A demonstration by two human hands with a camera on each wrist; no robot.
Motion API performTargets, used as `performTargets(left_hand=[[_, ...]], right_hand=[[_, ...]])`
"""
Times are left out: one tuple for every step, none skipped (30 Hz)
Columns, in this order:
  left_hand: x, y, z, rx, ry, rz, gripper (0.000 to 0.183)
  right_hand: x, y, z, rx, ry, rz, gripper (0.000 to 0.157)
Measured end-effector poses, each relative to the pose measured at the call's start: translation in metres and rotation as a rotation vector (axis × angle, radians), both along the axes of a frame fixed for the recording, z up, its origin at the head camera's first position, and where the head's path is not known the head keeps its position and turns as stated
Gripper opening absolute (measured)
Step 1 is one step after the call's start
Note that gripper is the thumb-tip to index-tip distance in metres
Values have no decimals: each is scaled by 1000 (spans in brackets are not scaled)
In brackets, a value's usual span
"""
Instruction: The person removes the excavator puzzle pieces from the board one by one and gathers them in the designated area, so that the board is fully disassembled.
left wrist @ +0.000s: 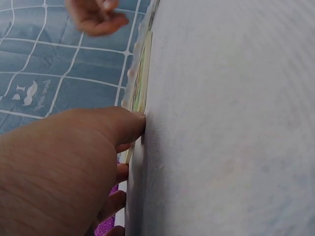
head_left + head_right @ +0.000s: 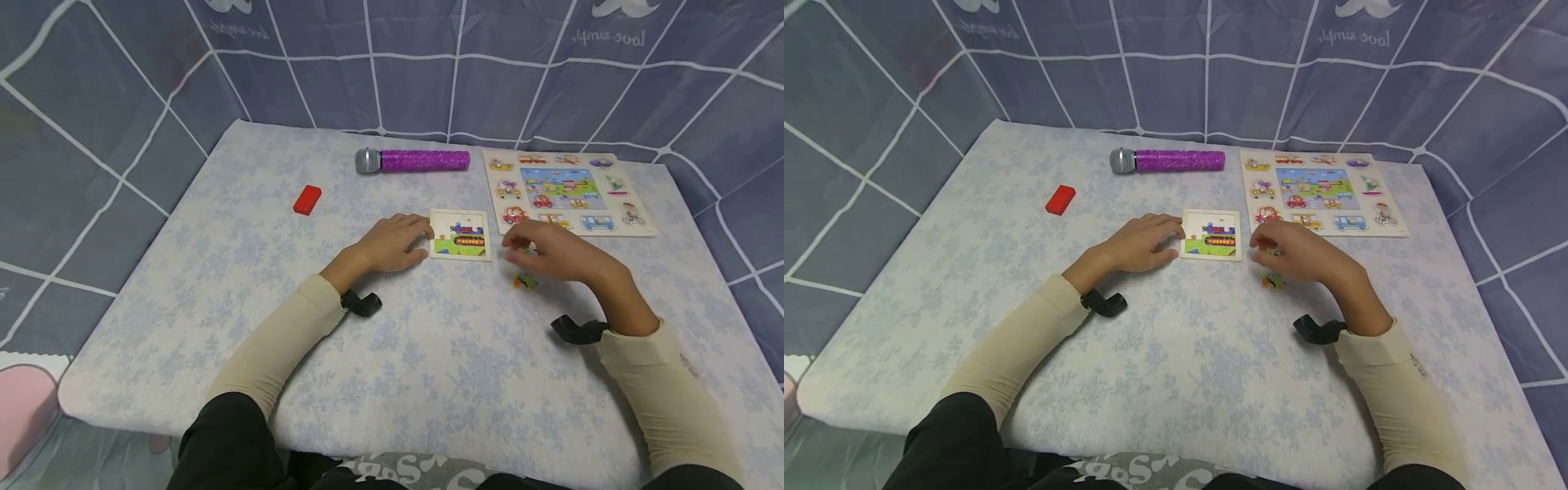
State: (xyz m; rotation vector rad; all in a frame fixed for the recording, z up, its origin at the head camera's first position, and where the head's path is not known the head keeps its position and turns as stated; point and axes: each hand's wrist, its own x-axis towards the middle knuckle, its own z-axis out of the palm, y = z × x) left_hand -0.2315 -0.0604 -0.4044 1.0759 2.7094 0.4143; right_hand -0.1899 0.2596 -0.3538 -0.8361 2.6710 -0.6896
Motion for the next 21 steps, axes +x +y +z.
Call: performTargets(left_hand=[[0,-1,-1,2,-1,0,39],[0,-1,-1,5,-4,0,39],[0,-1,-2,4,-6,0,40],[0,-2,-2,5,-7,1,40],[0,-2,-3,3,-7,1,39],[0,-2,-4,4,-7,2,39],[0,-2,-5,6,-6,2,39],[0,-2,-5,8,-5,2,39],[0,-2,-6,10,-3,0,39],[0,-2,-7,13,-2,-3,39],[1,-2,-7,15,0,-6,38],[1,-2,-7,16,1,-8,39],[1,-1,-6,15,3,-9,38],[1,-1,-6,12,5,-10,38],[1,-1,-5,13,7,-9,38],[1,-1,-4,14,8,-8,39],[1,-1,-3,14,9,-5,39],[1,-1,-3,13,9,-3,39],[1,-1,-2,13,7,-1,39],[1,-1,-1,12,5,0,39],[1,-2,-1,11,2,1,39]], right_hand=[[-6,-7,1,-7,5,9,20],[-12,-15,1,-13,16,20,21],[-17,-22,1,-24,18,28,22],[-24,-30,0,-28,25,39,23],[-30,-37,-1,-25,32,48,25],[-36,-44,-3,-15,38,53,28],[-41,-50,-5,-3,44,56,32],[-46,-55,-8,17,47,49,36],[-50,-59,-10,40,50,39,39],[-53,-63,-13,67,55,27,41],[-56,-65,-16,95,52,8,42],[-57,-66,-18,113,46,-10,41],[-58,-67,-20,126,40,-26,39],[-59,-66,-21,138,34,-43,37],[-59,-66,-22,140,29,-56,34],[-58,-65,-23,139,23,-69,31],[-58,-64,-23,135,21,-81,29],[-58,-63,-23,128,20,-89,27],[-58,-63,-24,126,24,-95,26],[-58,-63,-24,127,27,-98,26],[-59,-64,-25,128,24,-97,25]])
